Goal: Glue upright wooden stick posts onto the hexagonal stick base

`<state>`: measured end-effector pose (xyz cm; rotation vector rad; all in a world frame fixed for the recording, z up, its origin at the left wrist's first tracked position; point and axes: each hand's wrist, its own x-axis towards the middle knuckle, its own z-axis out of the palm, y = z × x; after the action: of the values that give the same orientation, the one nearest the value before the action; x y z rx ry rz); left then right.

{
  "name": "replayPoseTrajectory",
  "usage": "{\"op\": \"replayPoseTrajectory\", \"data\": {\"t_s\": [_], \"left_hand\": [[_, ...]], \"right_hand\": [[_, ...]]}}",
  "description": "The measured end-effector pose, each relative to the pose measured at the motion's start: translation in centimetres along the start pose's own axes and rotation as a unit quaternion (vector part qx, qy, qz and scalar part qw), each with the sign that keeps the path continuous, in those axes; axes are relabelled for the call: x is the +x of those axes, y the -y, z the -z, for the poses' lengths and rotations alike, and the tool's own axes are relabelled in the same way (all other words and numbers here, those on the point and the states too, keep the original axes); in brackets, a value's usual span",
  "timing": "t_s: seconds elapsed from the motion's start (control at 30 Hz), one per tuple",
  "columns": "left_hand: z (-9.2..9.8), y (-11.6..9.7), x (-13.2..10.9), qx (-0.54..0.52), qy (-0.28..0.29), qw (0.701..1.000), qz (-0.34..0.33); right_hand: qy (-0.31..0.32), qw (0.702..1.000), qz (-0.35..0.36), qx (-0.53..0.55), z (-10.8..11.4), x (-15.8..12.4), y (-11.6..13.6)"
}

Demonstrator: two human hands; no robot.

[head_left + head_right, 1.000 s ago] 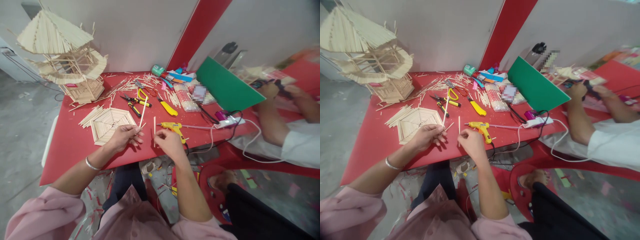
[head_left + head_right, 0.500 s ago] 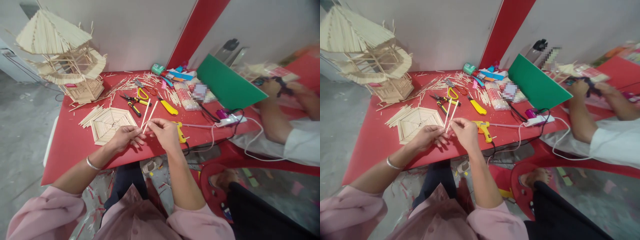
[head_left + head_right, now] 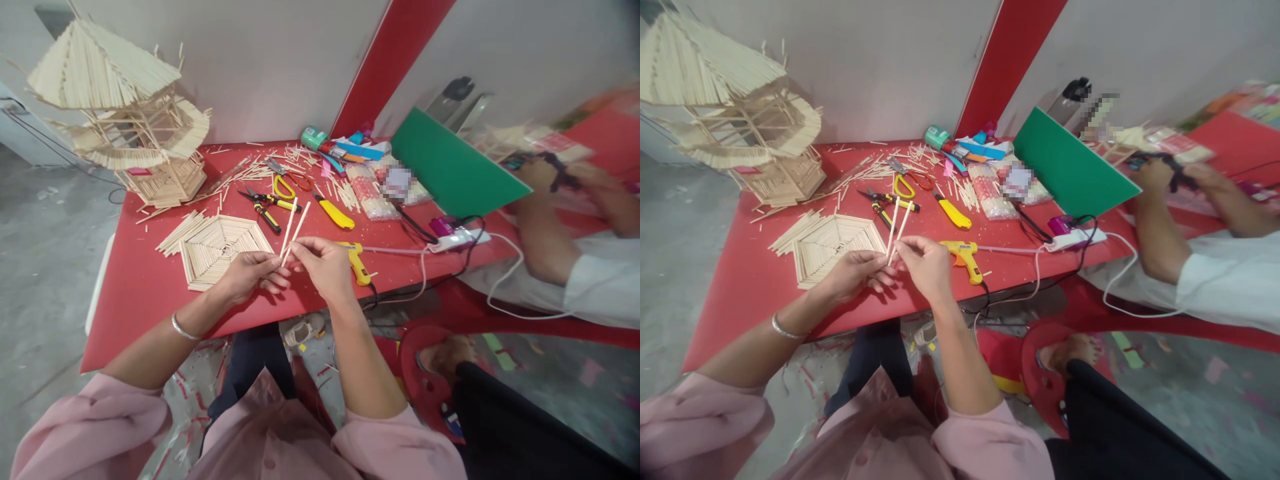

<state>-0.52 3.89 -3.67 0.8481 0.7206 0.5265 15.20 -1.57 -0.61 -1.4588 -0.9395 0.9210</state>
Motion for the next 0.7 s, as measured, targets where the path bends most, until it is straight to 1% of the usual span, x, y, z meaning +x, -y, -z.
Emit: {"op": "replayPoseTrajectory", "data": {"t_s": [0.5,0.7], "left_hand": [[0.09,0.16,0.07,0.029,-0.008,1.000,0.007],[0.25,0.26,0.14,0.032,-0.007,0.999,0.004]], "right_hand": [[0.008,1.000,0.016,-0.019,-0.02,0.18,-0.69],[0.007,1.000,0.007,-0.008,-0.06,0.11,-0.69]]}}
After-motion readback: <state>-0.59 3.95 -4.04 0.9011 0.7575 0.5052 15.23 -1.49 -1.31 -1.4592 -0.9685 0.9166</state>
